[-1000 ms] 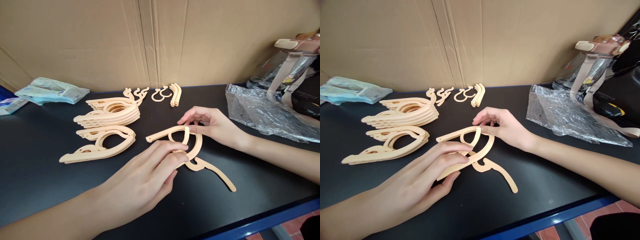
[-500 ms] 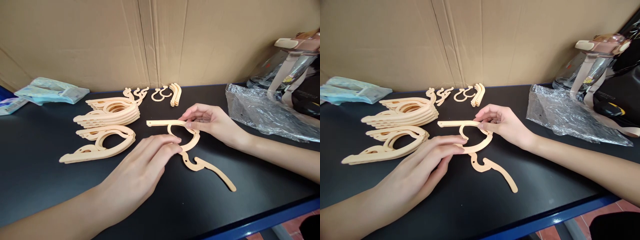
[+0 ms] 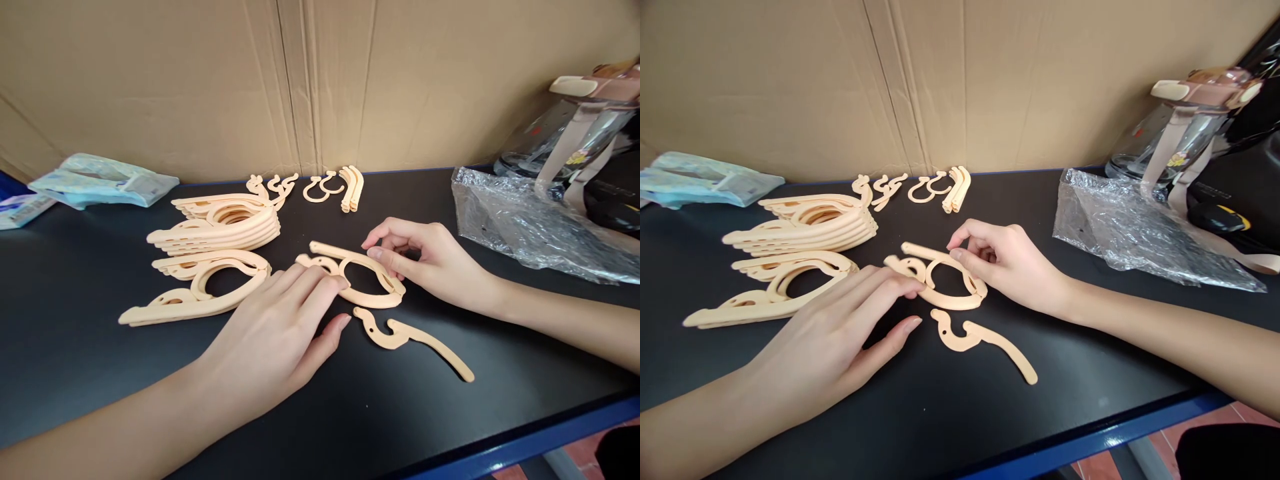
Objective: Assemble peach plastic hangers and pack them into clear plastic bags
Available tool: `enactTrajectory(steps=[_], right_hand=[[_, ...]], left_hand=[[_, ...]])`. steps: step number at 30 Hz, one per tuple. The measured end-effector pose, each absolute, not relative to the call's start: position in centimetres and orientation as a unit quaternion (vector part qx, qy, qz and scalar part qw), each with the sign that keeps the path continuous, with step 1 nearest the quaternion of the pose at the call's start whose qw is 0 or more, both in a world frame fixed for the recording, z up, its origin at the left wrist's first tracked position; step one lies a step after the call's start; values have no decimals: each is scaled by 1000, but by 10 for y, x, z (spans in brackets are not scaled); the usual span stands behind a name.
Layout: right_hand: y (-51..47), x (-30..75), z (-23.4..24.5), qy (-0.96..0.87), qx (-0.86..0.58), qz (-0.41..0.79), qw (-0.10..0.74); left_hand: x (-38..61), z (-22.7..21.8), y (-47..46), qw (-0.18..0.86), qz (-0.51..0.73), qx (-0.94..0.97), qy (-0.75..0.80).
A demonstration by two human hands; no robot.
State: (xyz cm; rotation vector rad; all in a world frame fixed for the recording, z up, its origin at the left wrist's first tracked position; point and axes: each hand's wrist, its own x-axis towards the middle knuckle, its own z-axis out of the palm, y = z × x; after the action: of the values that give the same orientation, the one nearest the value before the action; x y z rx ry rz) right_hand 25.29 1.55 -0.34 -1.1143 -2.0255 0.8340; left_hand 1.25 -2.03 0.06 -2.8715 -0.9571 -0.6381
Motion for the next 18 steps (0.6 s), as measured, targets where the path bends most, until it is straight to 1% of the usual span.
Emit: enactTrajectory(steps=[3,5,8,11,14,16,18], right_hand=[[13,253,1,-808,-361,348,310],[12,253,3,-843,-306,342,279],[11,253,6,-878,-255,323,245],[11,254,5,-870,-282,296,276],[14,255,1,-857,-333,227,320],[16,255,-2,-862,-341,189,323],[19,255,-4,-880,-332,155,303]], left_hand=[[12,1,-19,13,-195,-922,-334],[12,1,-20,31,-193,-920,-340],[13,2,-20,46,-197,-930,-308],[14,2,-20,27,-195,-945,-261],[14,1,-19,24,-193,-950,-245],[13,1,-19,26,-190,-951,-242],[12,2,-20,29,-190,-951,-242]])
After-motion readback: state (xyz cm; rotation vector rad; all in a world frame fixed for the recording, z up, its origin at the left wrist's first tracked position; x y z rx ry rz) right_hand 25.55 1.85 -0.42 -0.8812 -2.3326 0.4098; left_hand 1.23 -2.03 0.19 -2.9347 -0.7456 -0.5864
